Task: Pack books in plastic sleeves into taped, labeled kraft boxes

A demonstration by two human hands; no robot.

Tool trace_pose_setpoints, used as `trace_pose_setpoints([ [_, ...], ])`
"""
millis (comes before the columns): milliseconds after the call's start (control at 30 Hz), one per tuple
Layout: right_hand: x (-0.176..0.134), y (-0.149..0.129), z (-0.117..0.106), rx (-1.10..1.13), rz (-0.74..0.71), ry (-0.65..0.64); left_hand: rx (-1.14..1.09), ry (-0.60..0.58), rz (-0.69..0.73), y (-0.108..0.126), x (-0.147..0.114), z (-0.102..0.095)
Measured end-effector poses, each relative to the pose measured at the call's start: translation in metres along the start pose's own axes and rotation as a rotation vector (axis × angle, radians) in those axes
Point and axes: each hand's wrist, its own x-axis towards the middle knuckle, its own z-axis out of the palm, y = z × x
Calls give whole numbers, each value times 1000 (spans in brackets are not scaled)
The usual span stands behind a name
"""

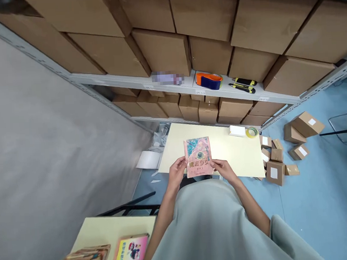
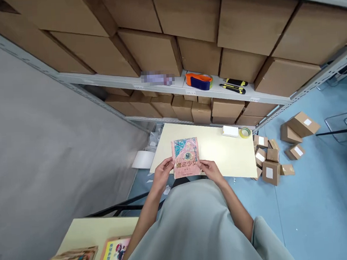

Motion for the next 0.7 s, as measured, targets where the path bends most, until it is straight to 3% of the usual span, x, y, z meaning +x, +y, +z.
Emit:
trace_pose_setpoints([
  [167, 8, 5, -23, 70, -4, 106, 69, -88, -6, 27, 8, 24],
  [333, 18, 2, -28, 147, 2, 195, 95, -138, -2, 45, 20, 31],
  [533, 27, -9, -20, 142, -10, 265, 99, -182, -10, 57, 39, 24],
  [700, 36, -22, 1, 166, -12, 287, 87, -179, -28, 62, 50, 8],
])
